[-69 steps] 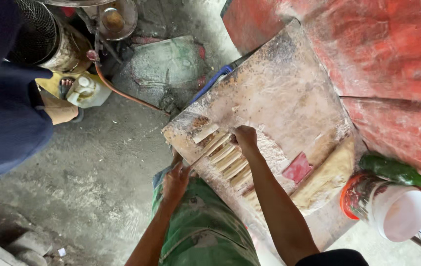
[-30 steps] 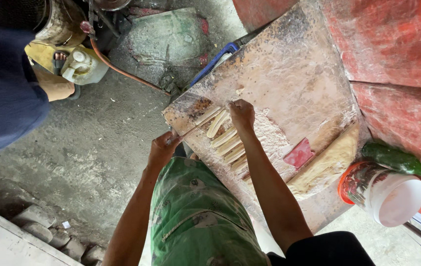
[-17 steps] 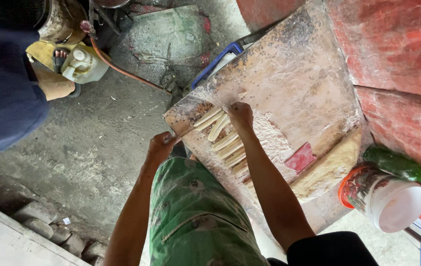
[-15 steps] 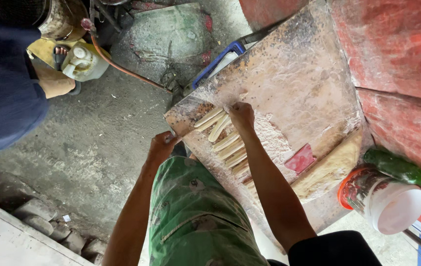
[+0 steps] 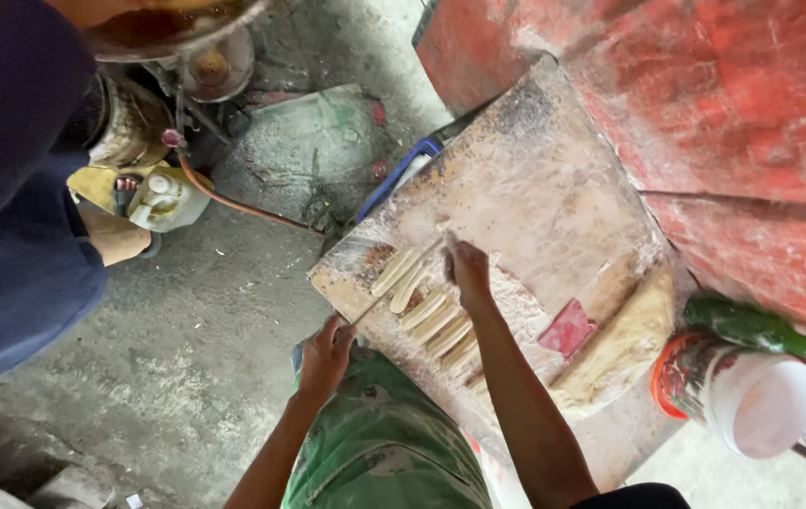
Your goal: The person rolls out a sheet of dough on a floured wooden board, cuts it into strips with a red plastic scraper, and places the strips into a deep fryer. The person repeats this process multiple times.
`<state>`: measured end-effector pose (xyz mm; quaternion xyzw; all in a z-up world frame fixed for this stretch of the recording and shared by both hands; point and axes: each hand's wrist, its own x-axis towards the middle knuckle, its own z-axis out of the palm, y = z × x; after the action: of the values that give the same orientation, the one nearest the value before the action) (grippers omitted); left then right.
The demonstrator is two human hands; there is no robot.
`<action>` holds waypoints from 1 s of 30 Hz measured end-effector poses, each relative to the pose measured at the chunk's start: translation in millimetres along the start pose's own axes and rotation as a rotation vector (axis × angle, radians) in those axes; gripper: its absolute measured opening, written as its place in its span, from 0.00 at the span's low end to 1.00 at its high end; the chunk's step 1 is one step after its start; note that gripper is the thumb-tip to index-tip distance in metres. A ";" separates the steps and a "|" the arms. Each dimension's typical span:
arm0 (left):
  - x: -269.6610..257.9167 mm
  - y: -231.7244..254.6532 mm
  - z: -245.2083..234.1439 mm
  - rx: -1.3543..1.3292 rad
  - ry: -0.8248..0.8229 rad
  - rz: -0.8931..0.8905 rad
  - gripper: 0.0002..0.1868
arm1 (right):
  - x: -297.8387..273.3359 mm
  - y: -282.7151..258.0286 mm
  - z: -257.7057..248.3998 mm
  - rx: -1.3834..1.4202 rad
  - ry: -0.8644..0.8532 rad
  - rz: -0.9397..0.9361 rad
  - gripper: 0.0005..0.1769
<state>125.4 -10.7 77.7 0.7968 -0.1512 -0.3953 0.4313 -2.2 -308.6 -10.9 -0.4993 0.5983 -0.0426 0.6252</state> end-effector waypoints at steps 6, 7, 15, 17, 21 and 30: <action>127.9 26.9 64.5 0.188 0.046 0.278 0.10 | -21.8 -39.3 -44.2 -0.214 0.219 -0.318 0.13; 152.6 32.6 76.8 0.212 -0.018 0.191 0.11 | -19.1 -43.9 -38.4 -0.346 0.242 -0.524 0.08; 213.6 54.5 117.4 0.542 0.078 0.419 0.26 | 10.5 -50.9 10.6 -0.759 0.274 -0.890 0.12; 209.2 47.9 138.6 0.594 0.046 0.477 0.25 | -2.2 -41.1 -0.4 -0.661 0.333 -0.910 0.09; 172.5 48.8 201.7 0.602 -0.095 0.613 0.23 | -93.8 38.7 -76.6 -0.231 0.393 -0.560 0.05; 97.7 55.4 204.9 0.671 -0.051 0.571 0.19 | -430.4 282.3 -395.6 -0.037 1.667 -0.248 0.04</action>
<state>37.9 -216.1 9.0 0.8090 -0.4958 -0.2088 0.2368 -589.3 -114.9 187.0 -0.3766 0.8055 -0.4559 -0.0387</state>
